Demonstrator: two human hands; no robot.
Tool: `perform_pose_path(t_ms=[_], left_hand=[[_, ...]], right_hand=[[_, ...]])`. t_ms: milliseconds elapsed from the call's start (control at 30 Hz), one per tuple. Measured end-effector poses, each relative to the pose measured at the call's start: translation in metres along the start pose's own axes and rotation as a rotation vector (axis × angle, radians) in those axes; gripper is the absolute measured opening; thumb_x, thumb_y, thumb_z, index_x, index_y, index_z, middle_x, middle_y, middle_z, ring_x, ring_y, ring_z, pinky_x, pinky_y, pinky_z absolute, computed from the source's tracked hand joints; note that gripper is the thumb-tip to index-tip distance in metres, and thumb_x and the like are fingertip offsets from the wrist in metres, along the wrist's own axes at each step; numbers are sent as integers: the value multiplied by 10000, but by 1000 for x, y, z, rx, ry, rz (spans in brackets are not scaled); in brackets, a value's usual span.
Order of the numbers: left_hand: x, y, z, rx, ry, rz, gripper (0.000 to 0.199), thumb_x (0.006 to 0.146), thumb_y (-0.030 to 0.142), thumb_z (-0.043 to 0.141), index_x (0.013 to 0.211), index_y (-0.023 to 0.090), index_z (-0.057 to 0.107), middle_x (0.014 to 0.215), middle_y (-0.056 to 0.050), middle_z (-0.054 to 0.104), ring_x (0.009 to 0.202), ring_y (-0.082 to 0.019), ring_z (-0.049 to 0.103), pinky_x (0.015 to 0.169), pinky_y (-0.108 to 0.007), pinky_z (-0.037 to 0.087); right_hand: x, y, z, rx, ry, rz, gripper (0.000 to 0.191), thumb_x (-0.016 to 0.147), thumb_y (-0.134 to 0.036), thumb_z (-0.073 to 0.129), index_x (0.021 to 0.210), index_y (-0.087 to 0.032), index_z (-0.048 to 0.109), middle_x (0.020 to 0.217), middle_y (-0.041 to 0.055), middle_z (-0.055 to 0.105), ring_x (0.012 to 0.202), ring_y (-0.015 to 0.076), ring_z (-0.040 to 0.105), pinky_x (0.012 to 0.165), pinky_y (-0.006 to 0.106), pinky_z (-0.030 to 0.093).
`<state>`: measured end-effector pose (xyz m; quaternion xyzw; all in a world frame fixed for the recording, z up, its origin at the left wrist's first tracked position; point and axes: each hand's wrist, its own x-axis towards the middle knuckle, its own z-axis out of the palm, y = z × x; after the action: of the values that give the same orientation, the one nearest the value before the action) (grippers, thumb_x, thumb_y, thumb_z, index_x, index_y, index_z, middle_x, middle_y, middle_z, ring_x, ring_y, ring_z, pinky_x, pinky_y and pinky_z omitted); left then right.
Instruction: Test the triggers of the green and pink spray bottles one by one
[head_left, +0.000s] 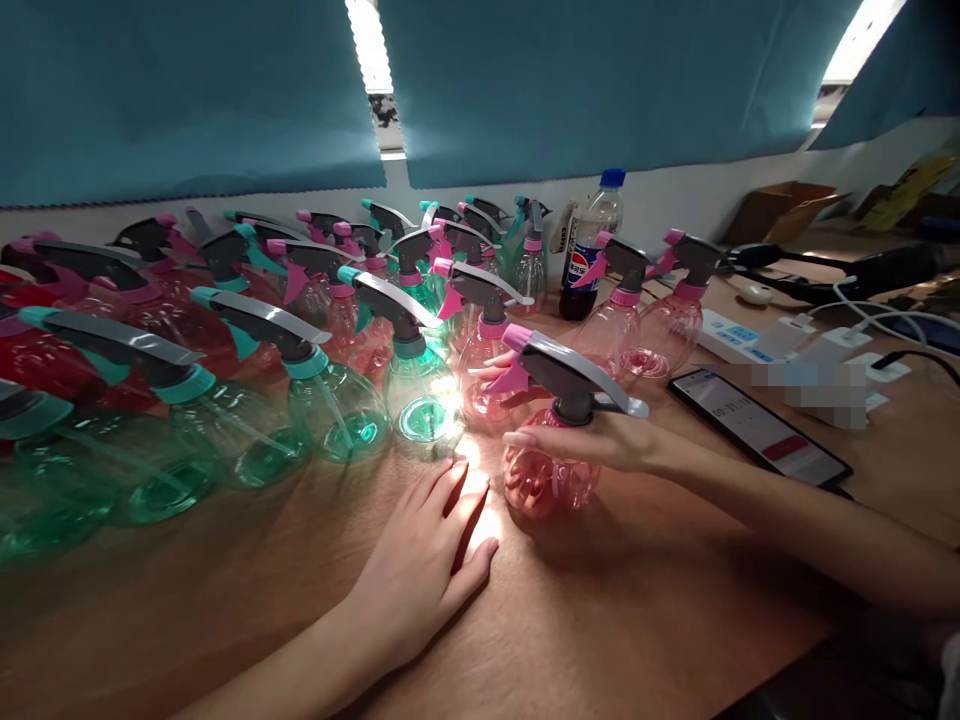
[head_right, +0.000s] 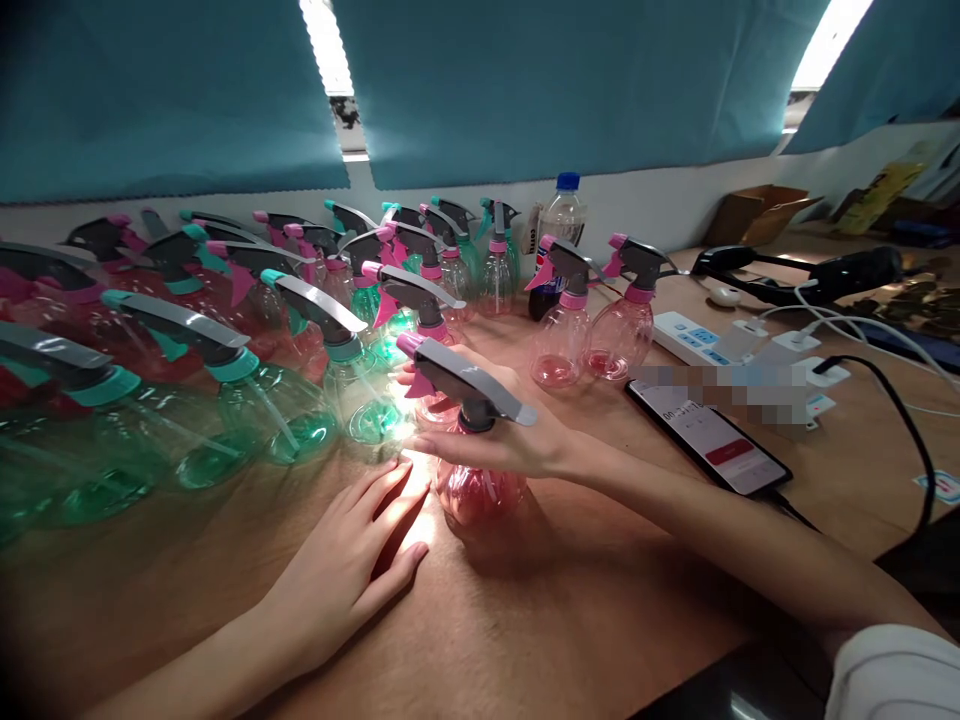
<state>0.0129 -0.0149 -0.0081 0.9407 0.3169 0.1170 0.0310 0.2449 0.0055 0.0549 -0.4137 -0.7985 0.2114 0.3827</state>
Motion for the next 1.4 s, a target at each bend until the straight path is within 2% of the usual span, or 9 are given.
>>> perform_pose_path(t_ms=[133,300,367,467,700,867,1000,1167,1400], left_hand=[[3,3,-3,15,-26,-9,403,943,328,451,1289,128,505,1346,-151,469,1252,-323,384,1012,-499,362],[4,3,-2,16,-9,-9,397,943,329,452,1281,128,507,1341,-153,470,1249,-325,387,1015,-500,355],[5,2,-1,14,-5,-8,400,945,323,447,1288,124,496,1331,-151,478,1244,-321,392,1014,-494,356],[5,3,-1,18,4,-4,398,948,321,440,1288,122,491,1315,-150,491,1227,-316,410,1004,-488,368],[10,5,-1,34,15,1,415,949,328,426,1295,106,481,1298,-166,504,1224,-306,426,1003,-483,376],[20,6,5,25,31,5,422,951,317,411,1284,72,496,1320,-201,479,1214,-327,437,979,-492,400],[32,5,12,1,79,36,417,946,319,414,1276,79,505,1335,-201,471,1263,-337,393,1005,-504,374],[47,6,16,-78,72,23,401,932,328,451,1263,112,520,1314,-177,495,1218,-313,448,999,-492,388],[60,5,18,-127,63,36,363,927,316,465,1236,141,537,1289,-148,509,1198,-286,458,1000,-459,402]], right_hand=[[-10,2,-3,-28,38,16,295,764,-472,661,905,-213,641,736,-14,619,673,147,591,620,298,518],[-30,8,1,-90,191,-88,430,697,-468,730,1020,-220,592,1072,48,630,993,220,607,875,385,508],[-37,9,4,-150,259,-95,502,684,-475,741,1063,-197,566,1060,68,623,980,227,606,867,389,508],[-44,6,6,-195,322,-50,475,709,-482,721,1044,-188,557,995,69,628,924,225,612,818,382,518],[-48,3,-10,-258,303,105,387,753,-466,688,998,-188,573,999,65,604,931,219,588,825,388,496],[-42,35,-27,-395,338,270,558,708,-577,671,1077,-167,587,1021,113,597,955,276,591,818,446,495],[-28,52,-34,-461,352,280,583,723,-546,668,1136,-147,572,1096,138,603,1012,287,588,861,456,488],[-9,54,-33,-546,397,259,521,742,-498,655,1109,-134,591,1095,150,627,1064,309,574,906,472,468],[8,52,-32,-491,392,338,453,751,-444,657,1090,-148,606,1107,116,651,1018,290,613,876,436,491]])
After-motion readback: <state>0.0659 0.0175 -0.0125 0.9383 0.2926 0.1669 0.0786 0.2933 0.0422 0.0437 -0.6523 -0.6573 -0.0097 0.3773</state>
